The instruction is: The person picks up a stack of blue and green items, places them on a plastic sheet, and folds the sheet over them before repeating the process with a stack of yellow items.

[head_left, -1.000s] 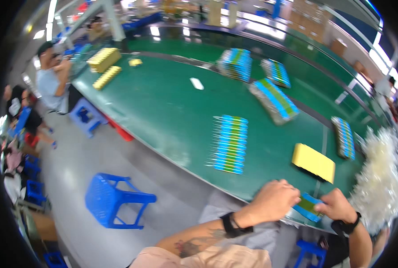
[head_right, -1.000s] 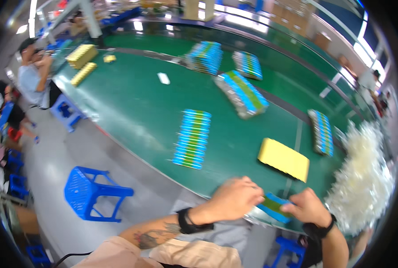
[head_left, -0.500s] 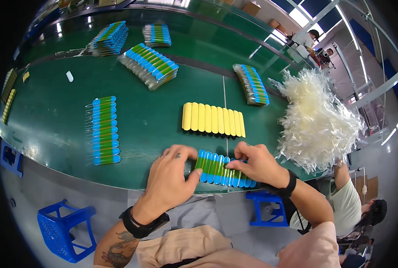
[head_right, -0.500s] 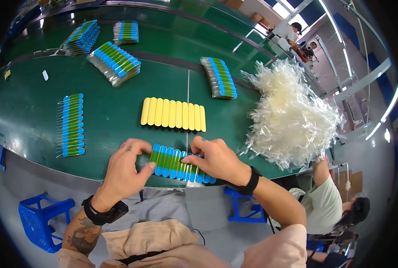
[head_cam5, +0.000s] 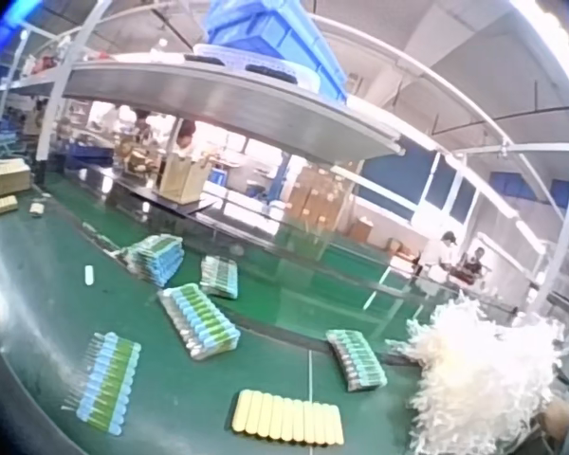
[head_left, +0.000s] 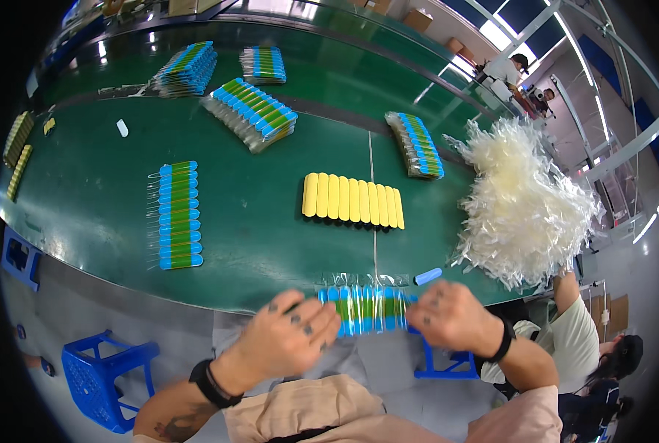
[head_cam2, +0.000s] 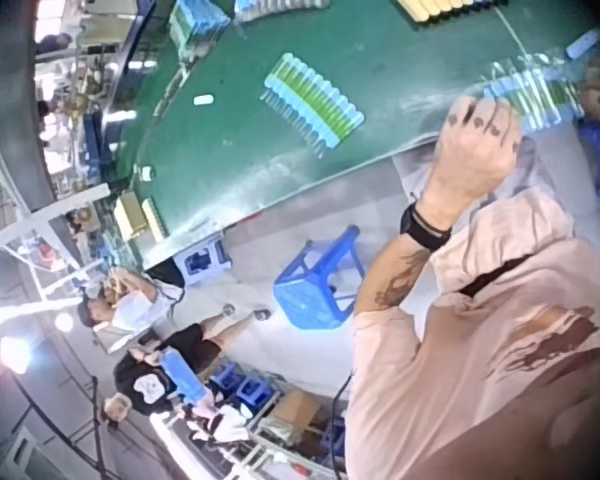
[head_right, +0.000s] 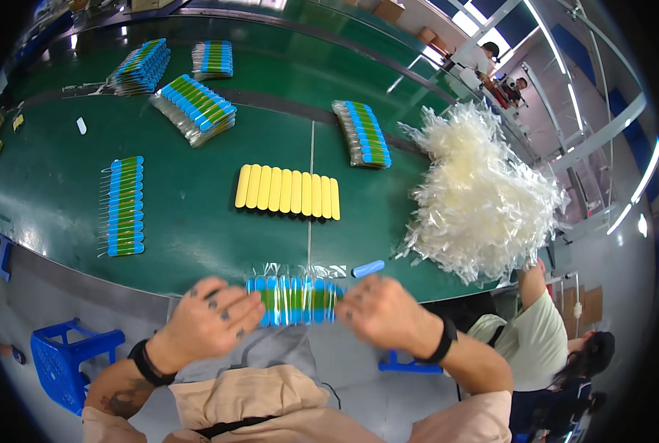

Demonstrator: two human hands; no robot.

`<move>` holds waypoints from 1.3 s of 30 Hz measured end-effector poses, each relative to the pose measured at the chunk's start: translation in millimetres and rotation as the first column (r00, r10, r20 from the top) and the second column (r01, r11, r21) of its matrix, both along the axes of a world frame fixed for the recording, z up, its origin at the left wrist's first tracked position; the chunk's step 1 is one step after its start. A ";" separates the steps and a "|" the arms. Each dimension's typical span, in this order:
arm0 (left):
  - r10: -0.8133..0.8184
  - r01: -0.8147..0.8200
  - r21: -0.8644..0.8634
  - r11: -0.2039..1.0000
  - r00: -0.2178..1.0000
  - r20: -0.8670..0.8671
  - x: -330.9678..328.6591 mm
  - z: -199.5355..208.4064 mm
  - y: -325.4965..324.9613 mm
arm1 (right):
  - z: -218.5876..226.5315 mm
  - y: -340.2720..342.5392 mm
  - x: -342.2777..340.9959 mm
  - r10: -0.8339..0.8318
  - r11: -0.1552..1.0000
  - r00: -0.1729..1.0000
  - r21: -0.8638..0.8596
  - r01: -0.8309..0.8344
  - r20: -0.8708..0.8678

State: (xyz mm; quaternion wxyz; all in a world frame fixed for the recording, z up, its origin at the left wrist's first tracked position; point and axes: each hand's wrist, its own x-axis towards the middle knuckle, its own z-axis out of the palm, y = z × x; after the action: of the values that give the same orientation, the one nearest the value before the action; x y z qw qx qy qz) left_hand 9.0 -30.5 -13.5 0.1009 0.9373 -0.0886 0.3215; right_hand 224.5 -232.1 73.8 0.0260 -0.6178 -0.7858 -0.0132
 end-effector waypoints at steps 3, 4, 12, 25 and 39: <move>-0.055 0.055 -0.011 0.998 0.998 -0.016 -23.0 23.1 -11.1 | 39.6 -15.2 -27.7 0.045 0.998 0.999 -0.040 -0.045 -0.020; -0.091 0.090 -0.040 0.995 0.996 -0.018 -31.0 38.5 -12.1 | 57.4 -17.0 -34.7 0.093 0.993 0.976 -0.055 -0.106 -0.197; -0.052 -0.034 -0.608 0.793 0.991 -0.123 24.1 70.3 36.1 | 35.9 18.5 25.0 -0.350 0.936 0.753 -0.165 0.312 -0.558; 0.148 -0.283 -0.701 0.655 0.957 -0.248 71.7 51.8 84.6 | -9.5 76.9 89.3 -0.645 0.710 0.625 -0.042 0.703 -0.439; 0.021 -0.181 -0.953 0.245 0.983 -0.182 27.6 1.8 41.1 | -28.0 120.7 -23.8 -0.141 0.964 0.952 -0.256 0.070 -0.272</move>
State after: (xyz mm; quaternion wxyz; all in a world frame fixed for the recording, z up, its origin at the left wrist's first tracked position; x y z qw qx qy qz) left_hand 36.6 10.6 -11.6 0.6373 0.7020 0.1938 0.2519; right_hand 200.7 -111.4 45.7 0.0632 -0.6531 -0.7349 0.1717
